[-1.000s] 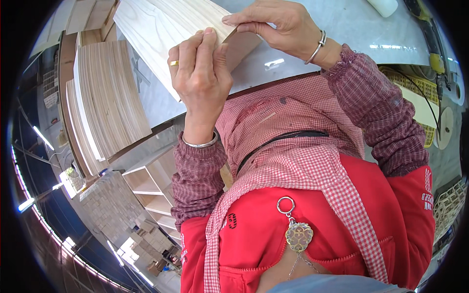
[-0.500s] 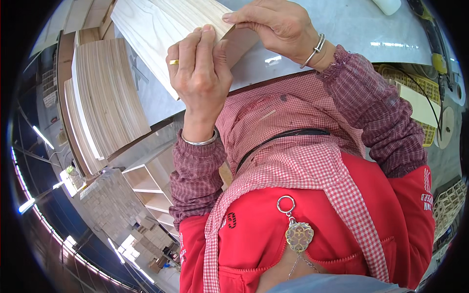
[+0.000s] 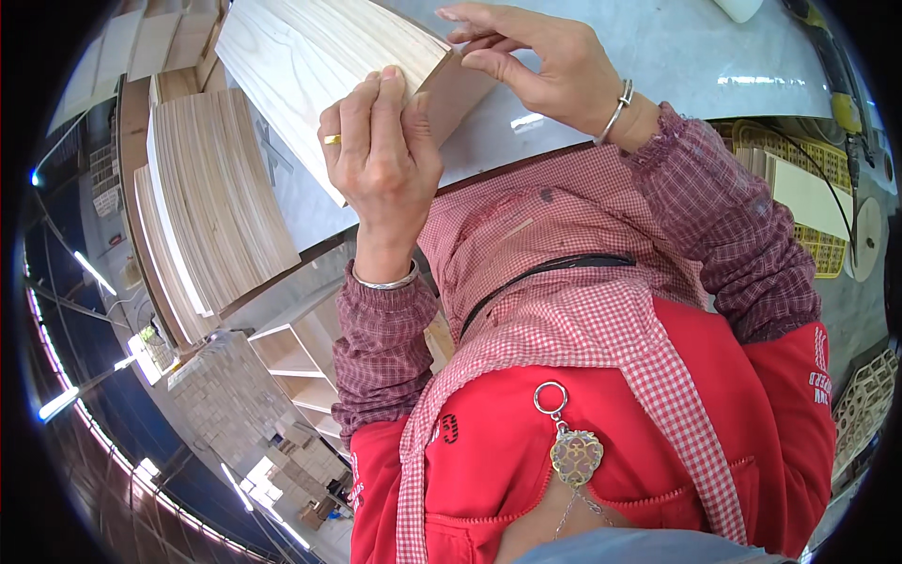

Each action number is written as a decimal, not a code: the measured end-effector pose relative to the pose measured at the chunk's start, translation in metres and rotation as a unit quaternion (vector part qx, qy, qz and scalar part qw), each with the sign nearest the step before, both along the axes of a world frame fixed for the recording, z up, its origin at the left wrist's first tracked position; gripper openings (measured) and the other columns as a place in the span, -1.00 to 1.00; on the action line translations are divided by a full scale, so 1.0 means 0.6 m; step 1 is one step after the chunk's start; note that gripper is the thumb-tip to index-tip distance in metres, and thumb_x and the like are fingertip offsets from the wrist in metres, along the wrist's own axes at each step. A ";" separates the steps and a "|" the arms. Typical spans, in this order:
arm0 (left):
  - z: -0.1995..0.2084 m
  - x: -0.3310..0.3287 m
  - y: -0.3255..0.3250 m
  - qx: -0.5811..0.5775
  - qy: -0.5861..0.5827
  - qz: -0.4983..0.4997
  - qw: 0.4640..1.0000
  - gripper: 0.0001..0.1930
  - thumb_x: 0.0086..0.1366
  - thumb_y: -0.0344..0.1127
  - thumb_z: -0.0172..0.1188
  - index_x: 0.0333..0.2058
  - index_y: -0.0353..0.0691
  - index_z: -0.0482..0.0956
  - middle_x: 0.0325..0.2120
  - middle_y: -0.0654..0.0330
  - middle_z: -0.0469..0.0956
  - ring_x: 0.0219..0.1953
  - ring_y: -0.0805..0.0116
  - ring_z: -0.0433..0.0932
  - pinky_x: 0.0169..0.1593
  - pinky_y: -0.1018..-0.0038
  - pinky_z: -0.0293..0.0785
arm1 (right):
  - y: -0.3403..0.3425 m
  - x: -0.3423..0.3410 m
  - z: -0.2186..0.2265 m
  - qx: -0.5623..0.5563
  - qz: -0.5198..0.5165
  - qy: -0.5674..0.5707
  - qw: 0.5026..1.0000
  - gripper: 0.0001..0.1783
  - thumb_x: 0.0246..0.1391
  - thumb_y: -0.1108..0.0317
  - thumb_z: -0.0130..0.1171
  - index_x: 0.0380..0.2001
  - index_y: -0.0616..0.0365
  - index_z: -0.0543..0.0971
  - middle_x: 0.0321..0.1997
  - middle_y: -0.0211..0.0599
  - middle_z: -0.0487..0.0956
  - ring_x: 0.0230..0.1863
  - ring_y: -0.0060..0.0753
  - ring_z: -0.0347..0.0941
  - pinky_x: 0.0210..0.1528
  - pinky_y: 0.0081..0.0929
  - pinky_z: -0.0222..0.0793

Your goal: Assembling wooden boxes by applying glue to the edges of wooden boards and securing them with a pneumatic nail gun.

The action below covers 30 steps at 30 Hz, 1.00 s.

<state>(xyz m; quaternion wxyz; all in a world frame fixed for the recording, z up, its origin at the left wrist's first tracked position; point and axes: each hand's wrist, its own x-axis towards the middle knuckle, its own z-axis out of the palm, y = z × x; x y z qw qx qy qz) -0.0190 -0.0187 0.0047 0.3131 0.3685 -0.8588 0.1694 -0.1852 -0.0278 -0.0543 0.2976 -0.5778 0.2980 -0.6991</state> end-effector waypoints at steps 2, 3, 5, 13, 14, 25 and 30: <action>-0.001 0.006 -0.001 -0.002 -0.001 -0.003 1.000 -0.74 0.04 -0.49 0.30 -0.23 -0.24 0.62 -0.32 0.21 0.58 -0.32 0.35 0.51 -0.18 0.50 0.40 | 0.024 -0.012 0.032 0.024 -0.028 0.094 0.995 -0.68 -0.05 0.57 0.15 -0.16 0.16 0.59 -0.23 -0.33 0.62 -0.33 -0.43 0.52 -0.27 -0.63 0.44; -0.001 0.007 -0.001 -0.004 -0.002 -0.004 1.000 -0.74 0.04 -0.49 0.30 -0.23 -0.25 0.62 -0.32 0.21 0.58 -0.32 0.35 0.51 -0.18 0.50 0.40 | 0.035 -0.019 0.047 0.036 -0.043 0.141 0.988 -0.71 -0.03 0.57 0.17 -0.18 0.16 0.60 -0.23 -0.36 0.62 -0.34 -0.49 0.52 -0.27 -0.67 0.45; -0.001 0.007 -0.002 -0.004 -0.003 -0.007 1.000 -0.74 0.04 -0.49 0.30 -0.23 -0.25 0.62 -0.32 0.21 0.58 -0.32 0.35 0.51 -0.18 0.50 0.39 | 0.040 -0.023 0.048 0.048 -0.058 0.187 0.979 -0.73 -0.02 0.58 0.19 -0.19 0.16 0.61 -0.24 -0.39 0.62 -0.35 -0.54 0.52 -0.27 -0.72 0.47; 0.003 0.002 0.003 0.005 0.000 0.001 1.000 -0.74 0.04 -0.47 0.32 -0.23 -0.25 0.62 -0.32 0.21 0.59 -0.30 0.38 0.52 -0.17 0.50 0.38 | 0.034 -0.016 0.010 -0.015 -0.136 0.214 0.967 -0.68 -0.07 0.62 0.18 -0.18 0.16 0.61 -0.21 -0.38 0.62 -0.34 -0.51 0.53 -0.32 -0.72 0.47; 0.003 0.002 0.003 0.007 0.001 0.003 1.000 -0.74 0.04 -0.47 0.32 -0.23 -0.24 0.62 -0.32 0.21 0.59 -0.30 0.38 0.52 -0.17 0.50 0.38 | 0.034 -0.016 0.010 -0.030 -0.147 0.225 0.963 -0.68 -0.08 0.63 0.18 -0.18 0.16 0.61 -0.20 -0.38 0.61 -0.34 -0.50 0.53 -0.33 -0.71 0.47; -0.001 0.003 -0.002 0.000 0.005 -0.009 1.000 -0.75 0.04 -0.48 0.32 -0.23 -0.25 0.62 -0.32 0.21 0.59 -0.31 0.40 0.51 -0.17 0.52 0.37 | 0.036 -0.014 0.023 -0.045 -0.171 0.280 0.943 -0.66 -0.11 0.65 0.16 -0.18 0.19 0.61 -0.19 -0.31 0.61 -0.33 -0.45 0.54 -0.34 -0.70 0.47; 0.000 0.004 0.000 0.002 -0.002 -0.006 1.000 -0.75 0.05 -0.48 0.31 -0.23 -0.25 0.62 -0.33 0.22 0.59 -0.31 0.41 0.51 -0.17 0.51 0.37 | 0.041 -0.009 0.011 -0.003 -0.134 0.194 0.972 -0.66 -0.09 0.65 0.14 -0.17 0.21 0.60 -0.17 -0.29 0.61 -0.32 -0.47 0.54 -0.31 -0.71 0.48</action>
